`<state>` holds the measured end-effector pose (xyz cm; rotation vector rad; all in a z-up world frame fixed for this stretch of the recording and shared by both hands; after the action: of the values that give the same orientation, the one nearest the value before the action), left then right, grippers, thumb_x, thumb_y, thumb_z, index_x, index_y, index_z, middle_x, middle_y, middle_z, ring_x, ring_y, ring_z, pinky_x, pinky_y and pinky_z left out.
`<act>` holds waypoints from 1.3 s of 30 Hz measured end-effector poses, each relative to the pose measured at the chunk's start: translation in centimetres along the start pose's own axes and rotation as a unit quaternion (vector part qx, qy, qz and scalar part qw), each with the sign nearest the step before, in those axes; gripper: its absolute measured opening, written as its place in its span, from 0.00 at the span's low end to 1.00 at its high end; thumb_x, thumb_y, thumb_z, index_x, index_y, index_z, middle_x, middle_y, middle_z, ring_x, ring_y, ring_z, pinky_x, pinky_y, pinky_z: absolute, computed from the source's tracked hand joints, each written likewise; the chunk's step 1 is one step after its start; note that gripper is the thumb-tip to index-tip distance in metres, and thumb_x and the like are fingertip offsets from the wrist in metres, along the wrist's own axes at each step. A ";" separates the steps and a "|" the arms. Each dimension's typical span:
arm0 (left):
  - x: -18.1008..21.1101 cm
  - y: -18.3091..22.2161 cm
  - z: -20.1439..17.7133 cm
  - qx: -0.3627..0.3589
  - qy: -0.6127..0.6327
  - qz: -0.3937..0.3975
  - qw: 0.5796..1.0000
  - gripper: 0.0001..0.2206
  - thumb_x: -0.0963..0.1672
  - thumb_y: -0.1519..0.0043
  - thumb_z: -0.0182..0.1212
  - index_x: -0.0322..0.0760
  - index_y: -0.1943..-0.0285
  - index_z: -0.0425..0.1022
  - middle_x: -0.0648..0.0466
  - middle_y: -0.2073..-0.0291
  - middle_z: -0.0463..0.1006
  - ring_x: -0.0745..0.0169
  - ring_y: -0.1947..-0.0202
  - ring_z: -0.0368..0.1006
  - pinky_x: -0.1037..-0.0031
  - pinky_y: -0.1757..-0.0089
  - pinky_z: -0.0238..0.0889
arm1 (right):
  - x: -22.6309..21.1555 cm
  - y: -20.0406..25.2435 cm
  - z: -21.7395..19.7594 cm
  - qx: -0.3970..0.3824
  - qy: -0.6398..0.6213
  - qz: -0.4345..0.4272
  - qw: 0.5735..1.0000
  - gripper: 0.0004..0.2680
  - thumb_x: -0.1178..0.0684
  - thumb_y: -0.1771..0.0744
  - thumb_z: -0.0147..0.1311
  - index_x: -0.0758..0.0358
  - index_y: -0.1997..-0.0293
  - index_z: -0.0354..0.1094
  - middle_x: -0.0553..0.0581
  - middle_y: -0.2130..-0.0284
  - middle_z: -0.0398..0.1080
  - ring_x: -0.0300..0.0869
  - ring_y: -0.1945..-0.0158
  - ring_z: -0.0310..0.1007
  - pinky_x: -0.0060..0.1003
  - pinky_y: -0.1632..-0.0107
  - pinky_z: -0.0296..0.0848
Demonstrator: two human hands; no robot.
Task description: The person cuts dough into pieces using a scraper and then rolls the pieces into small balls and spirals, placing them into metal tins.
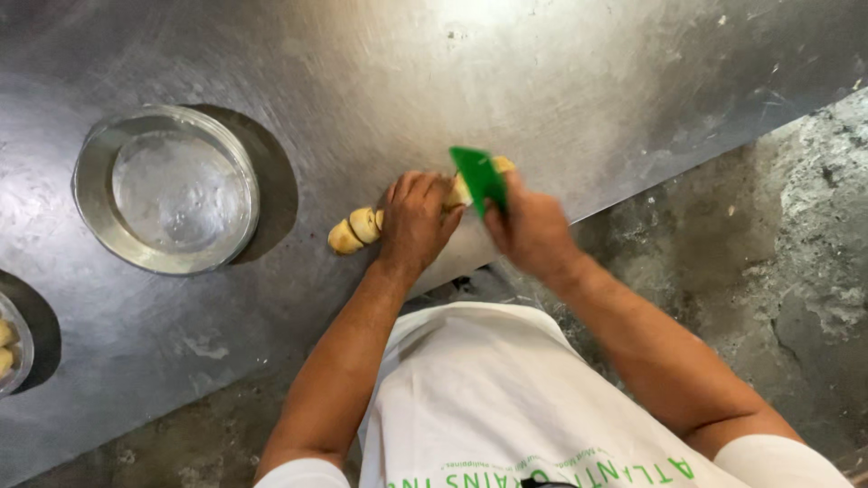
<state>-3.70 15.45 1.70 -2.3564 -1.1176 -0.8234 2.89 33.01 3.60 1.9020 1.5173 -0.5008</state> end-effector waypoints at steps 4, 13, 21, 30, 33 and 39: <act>-1.0 -0.3 0.6 -0.034 -0.026 -0.059 0.997 0.16 0.43 0.46 0.72 0.37 0.50 0.77 0.49 0.52 0.76 0.45 0.45 0.70 0.54 0.45 0.61 | -1.1 -2.6 3.7 0.026 0.034 -0.068 0.997 0.11 0.55 0.32 0.53 0.70 0.47 0.59 0.71 0.73 0.72 0.66 0.69 0.73 0.57 0.66 0.70; 2.9 -2.3 -0.5 0.023 0.000 -0.009 1.000 0.28 0.46 0.51 0.73 0.30 0.42 0.71 0.41 0.46 0.70 0.40 0.42 0.63 0.51 0.46 0.56 | 0.8 0.1 -6.3 0.072 -0.024 -0.015 0.997 0.08 0.53 0.30 0.51 0.67 0.54 0.59 0.65 0.77 0.73 0.59 0.74 0.77 0.50 0.71 0.74; 1.2 -4.7 4.8 -0.042 -0.077 -0.014 0.996 0.15 0.44 0.46 0.72 0.41 0.52 0.74 0.51 0.53 0.77 0.48 0.45 0.69 0.54 0.43 0.60 | 3.3 -4.2 0.2 0.024 0.039 0.007 0.999 0.09 0.54 0.32 0.55 0.67 0.53 0.61 0.71 0.77 0.72 0.67 0.71 0.73 0.60 0.68 0.70; 3.4 -2.2 -1.8 0.024 -0.015 -0.073 0.997 0.29 0.43 0.46 0.68 0.32 0.34 0.67 0.37 0.41 0.71 0.34 0.39 0.65 0.55 0.40 0.58 | 12.9 -5.4 -8.0 0.071 -0.200 0.105 0.972 0.14 0.49 0.34 0.57 0.63 0.45 0.65 0.61 0.61 0.77 0.51 0.59 0.80 0.48 0.55 0.77; -0.4 1.8 -5.0 0.138 0.023 -0.235 0.962 0.15 0.40 0.41 0.62 0.35 0.44 0.76 0.46 0.55 0.76 0.56 0.61 0.78 0.68 0.60 0.73 | 17.7 -6.5 -7.7 0.031 -0.079 0.196 0.977 0.16 0.48 0.35 0.59 0.62 0.46 0.65 0.65 0.61 0.76 0.54 0.57 0.78 0.51 0.55 0.76; -10.2 9.9 -6.4 0.225 -0.094 -0.354 0.903 0.12 0.39 0.44 0.66 0.34 0.52 0.81 0.46 0.64 0.78 0.56 0.69 0.77 0.68 0.65 0.72 | 20.2 -7.5 -6.8 -0.008 -0.073 0.176 0.982 0.19 0.41 0.37 0.64 0.60 0.47 0.67 0.63 0.64 0.77 0.53 0.60 0.79 0.48 0.55 0.76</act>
<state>-3.11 0.18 -1.31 -1.6565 -2.0507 -0.4641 0.22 53.04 -6.53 2.0152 1.0584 -0.4530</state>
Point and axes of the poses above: each hand's wrist, its own y-axis away from the middle knuckle, its own z-axis out of the palm, x = y × z, the point moved 3 cm from there along -y, towards the middle knuckle
